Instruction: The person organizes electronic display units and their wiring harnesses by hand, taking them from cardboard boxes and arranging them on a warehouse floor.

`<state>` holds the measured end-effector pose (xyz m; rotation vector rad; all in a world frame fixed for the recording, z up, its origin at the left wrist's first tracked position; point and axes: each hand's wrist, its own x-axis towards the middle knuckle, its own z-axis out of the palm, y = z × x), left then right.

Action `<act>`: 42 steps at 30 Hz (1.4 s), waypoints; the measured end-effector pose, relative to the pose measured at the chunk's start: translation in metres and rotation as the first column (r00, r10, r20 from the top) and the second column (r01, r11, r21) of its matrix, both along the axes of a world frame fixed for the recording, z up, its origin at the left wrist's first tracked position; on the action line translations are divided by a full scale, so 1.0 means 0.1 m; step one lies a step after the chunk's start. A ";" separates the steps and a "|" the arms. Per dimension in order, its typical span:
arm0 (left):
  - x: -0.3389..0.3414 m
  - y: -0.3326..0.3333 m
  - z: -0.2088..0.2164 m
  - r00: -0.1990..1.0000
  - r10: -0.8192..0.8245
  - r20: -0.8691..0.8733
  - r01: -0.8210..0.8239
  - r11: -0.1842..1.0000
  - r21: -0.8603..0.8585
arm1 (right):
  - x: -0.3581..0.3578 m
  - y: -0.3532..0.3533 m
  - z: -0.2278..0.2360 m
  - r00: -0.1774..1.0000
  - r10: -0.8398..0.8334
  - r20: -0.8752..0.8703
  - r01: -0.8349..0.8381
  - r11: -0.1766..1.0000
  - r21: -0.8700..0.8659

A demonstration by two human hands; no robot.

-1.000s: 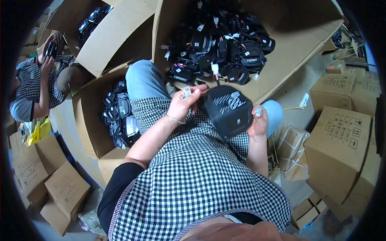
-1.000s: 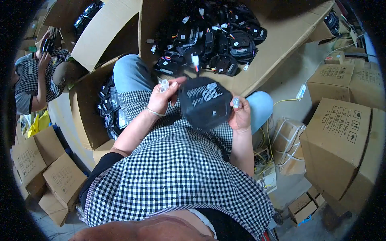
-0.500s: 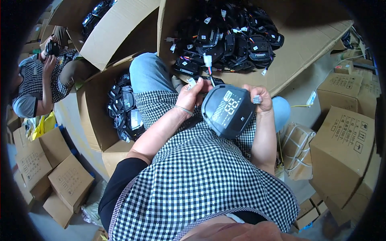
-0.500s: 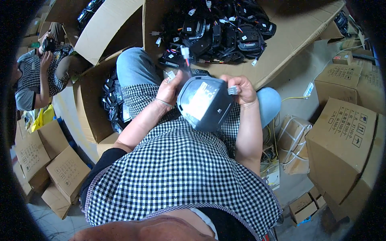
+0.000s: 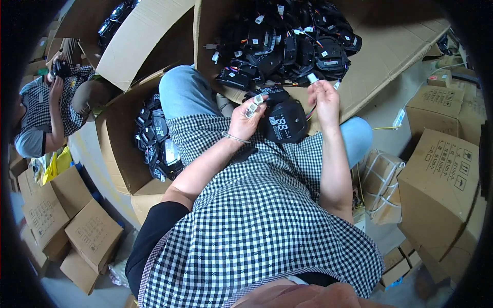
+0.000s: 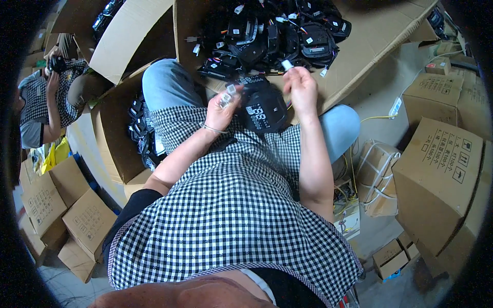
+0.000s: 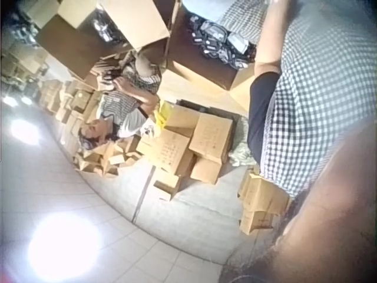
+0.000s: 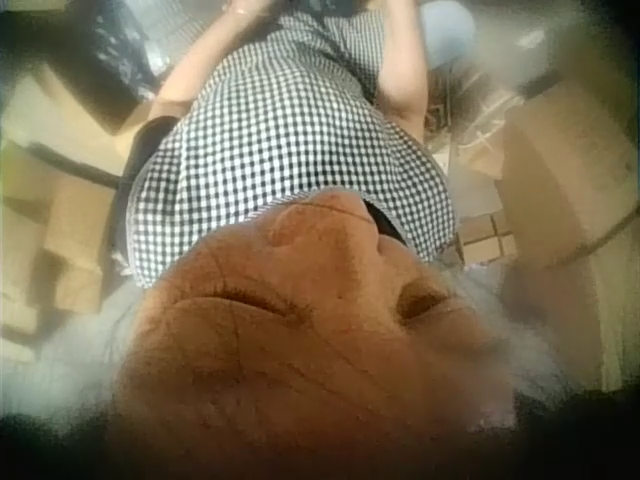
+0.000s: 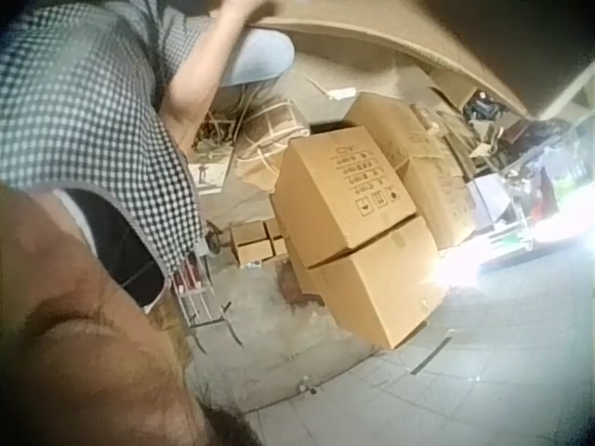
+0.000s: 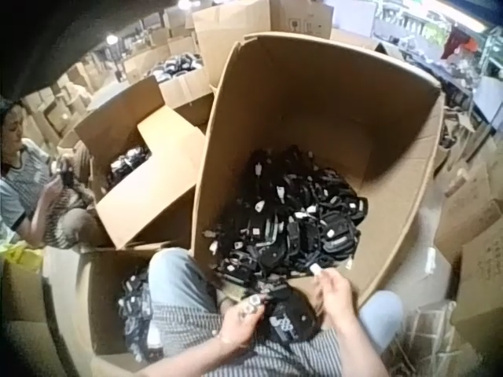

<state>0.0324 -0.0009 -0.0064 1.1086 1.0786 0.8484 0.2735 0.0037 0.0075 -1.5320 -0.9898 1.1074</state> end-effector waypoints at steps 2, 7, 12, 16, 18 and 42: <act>0.01 0.00 -0.03 0.996 -0.005 -0.084 0.011 0.997 0.072 | -0.30 -0.10 0.29 0.980 0.035 -0.197 -0.035 0.999 0.007; 0.08 0.05 0.00 0.963 -0.045 -0.264 0.110 0.966 0.236 | -0.50 -0.09 0.61 0.901 0.248 0.357 -0.233 0.969 -0.086; 0.16 0.14 0.15 0.903 -0.115 -0.415 0.231 0.943 0.240 | -0.28 0.12 0.70 0.669 0.601 0.438 -0.517 0.799 -0.308; 0.24 0.25 0.27 0.782 -0.205 -0.588 0.401 0.889 0.223 | -0.05 0.34 0.57 0.628 0.735 0.254 -0.617 0.670 -0.413; 0.23 0.29 0.21 0.762 -0.227 -0.607 0.423 0.883 0.201 | -0.07 0.42 0.68 0.564 0.784 0.259 -0.625 0.610 -0.486; -0.11 0.34 1.12 0.976 -0.146 0.163 0.188 0.940 -0.284 | 0.16 -0.04 0.13 0.970 0.006 -0.241 -0.034 0.993 -0.112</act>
